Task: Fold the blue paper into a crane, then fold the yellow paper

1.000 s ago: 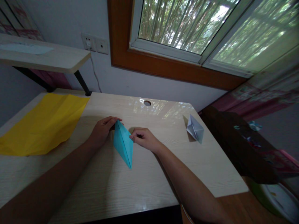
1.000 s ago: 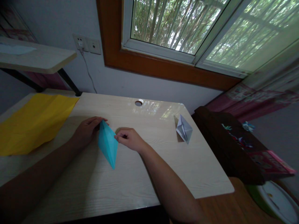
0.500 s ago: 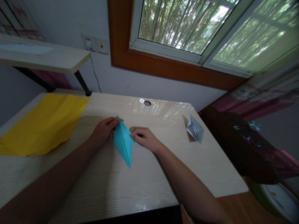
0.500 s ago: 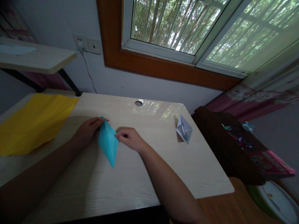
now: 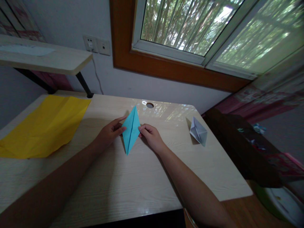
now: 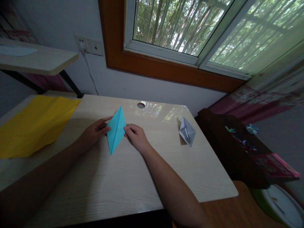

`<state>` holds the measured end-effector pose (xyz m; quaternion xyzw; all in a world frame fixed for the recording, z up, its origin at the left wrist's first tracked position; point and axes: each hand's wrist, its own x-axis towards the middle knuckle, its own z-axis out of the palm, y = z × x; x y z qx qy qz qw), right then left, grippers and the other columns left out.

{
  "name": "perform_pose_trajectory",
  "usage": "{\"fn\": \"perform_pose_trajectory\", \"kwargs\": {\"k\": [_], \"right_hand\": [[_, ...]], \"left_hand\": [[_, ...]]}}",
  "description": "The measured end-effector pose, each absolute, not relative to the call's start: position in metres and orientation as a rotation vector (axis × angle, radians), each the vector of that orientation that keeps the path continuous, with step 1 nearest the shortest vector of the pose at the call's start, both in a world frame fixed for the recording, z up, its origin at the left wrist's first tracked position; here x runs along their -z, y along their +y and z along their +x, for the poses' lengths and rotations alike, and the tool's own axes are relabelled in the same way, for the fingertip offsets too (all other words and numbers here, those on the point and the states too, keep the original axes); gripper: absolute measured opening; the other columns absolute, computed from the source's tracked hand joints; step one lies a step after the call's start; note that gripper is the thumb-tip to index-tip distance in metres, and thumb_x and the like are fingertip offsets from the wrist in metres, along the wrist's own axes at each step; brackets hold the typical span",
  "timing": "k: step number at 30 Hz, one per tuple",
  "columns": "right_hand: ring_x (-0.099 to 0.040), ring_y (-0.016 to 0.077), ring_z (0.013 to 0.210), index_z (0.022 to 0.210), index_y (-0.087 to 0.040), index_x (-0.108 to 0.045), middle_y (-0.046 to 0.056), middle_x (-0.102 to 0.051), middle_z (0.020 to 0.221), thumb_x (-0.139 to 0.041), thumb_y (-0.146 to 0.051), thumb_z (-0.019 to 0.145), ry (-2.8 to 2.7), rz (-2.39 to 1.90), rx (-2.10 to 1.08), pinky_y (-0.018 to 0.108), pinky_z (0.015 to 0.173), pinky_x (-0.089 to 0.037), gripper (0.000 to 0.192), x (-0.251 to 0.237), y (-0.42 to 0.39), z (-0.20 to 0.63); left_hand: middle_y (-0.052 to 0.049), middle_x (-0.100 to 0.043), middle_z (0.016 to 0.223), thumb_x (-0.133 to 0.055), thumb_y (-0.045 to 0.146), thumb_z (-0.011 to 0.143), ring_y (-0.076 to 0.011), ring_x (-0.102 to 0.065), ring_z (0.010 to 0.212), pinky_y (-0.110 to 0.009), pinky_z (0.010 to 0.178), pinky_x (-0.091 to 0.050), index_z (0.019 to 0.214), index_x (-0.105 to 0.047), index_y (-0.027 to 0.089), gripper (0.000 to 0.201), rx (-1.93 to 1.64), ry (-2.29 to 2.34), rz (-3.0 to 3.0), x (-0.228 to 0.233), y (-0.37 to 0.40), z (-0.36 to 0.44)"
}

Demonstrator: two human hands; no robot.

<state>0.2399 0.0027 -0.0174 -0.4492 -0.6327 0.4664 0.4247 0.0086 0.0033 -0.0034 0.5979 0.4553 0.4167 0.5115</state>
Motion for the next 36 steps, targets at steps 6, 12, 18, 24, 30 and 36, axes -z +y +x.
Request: {"fn": "perform_pose_trajectory", "kwargs": {"k": [6,12,18,24,30,36], "right_hand": [[-0.054,0.0148,0.07,0.074,-0.019,-0.064,0.001,-0.063,0.072,-0.061,-0.053,0.093,-1.63,-1.132,-1.166,0.027,0.07,-0.043,0.039,0.018,0.003,0.24],[-0.054,0.0148,0.07,0.073,-0.02,-0.063,0.001,-0.062,0.072,-0.061,-0.053,0.093,-1.638,-1.122,-1.167,0.027,0.07,-0.043,0.039,0.016,0.002,0.239],[-0.054,0.0149,0.07,0.072,-0.02,-0.063,0.001,-0.062,0.071,-0.063,-0.055,0.091,-1.578,-1.121,-1.218,0.028,0.07,-0.043,0.04,0.017,0.003,0.239],[-0.052,0.0141,0.067,0.068,-0.02,-0.06,0.0,-0.059,0.067,-0.062,-0.057,0.09,-1.472,-1.09,-1.289,0.028,0.069,-0.043,0.044,0.01,0.002,0.238],[-0.051,0.0143,0.065,0.064,-0.02,-0.059,0.0,-0.057,0.066,-0.062,-0.055,0.091,-1.455,-1.083,-1.287,0.029,0.068,-0.042,0.044,0.004,0.0,0.238],[-0.049,0.0137,0.063,0.063,-0.02,-0.059,-0.001,-0.056,0.065,-0.063,-0.055,0.091,-1.461,-1.066,-1.308,0.028,0.066,-0.039,0.045,0.008,0.001,0.239]], "left_hand": [[-0.002,-0.072,0.099,-0.072,0.044,0.083,-0.0197,-0.069,0.09,-0.031,0.082,-0.056,0.146,-0.053,0.024,0.069,-0.993,1.053,1.443,0.009,0.004,0.008],[-0.002,-0.073,0.103,-0.073,0.044,0.083,-0.021,-0.07,0.095,-0.032,0.085,-0.056,0.147,-0.053,0.026,0.07,-0.987,1.039,1.441,0.013,0.005,0.005],[-0.002,-0.071,0.102,-0.07,0.041,0.085,-0.0194,-0.067,0.092,-0.031,0.083,-0.055,0.147,-0.053,0.024,0.066,-1.007,1.035,1.458,0.011,0.004,0.006],[-0.001,-0.064,0.089,-0.061,0.033,0.085,-0.0169,-0.063,0.08,-0.029,0.074,-0.055,0.146,-0.053,0.023,0.063,-1.052,0.936,1.45,0.005,-0.001,0.008],[-0.002,-0.064,0.1,-0.065,0.028,0.083,-0.0173,-0.065,0.086,-0.03,0.077,-0.056,0.142,-0.054,0.025,0.06,-1.048,0.853,1.441,0.007,-0.001,0.008],[-0.003,-0.061,0.115,-0.069,0.025,0.083,-0.0156,-0.066,0.087,-0.03,0.079,-0.056,0.142,-0.054,0.031,0.061,-1.08,0.846,1.459,0.014,0.0,0.007]]}}
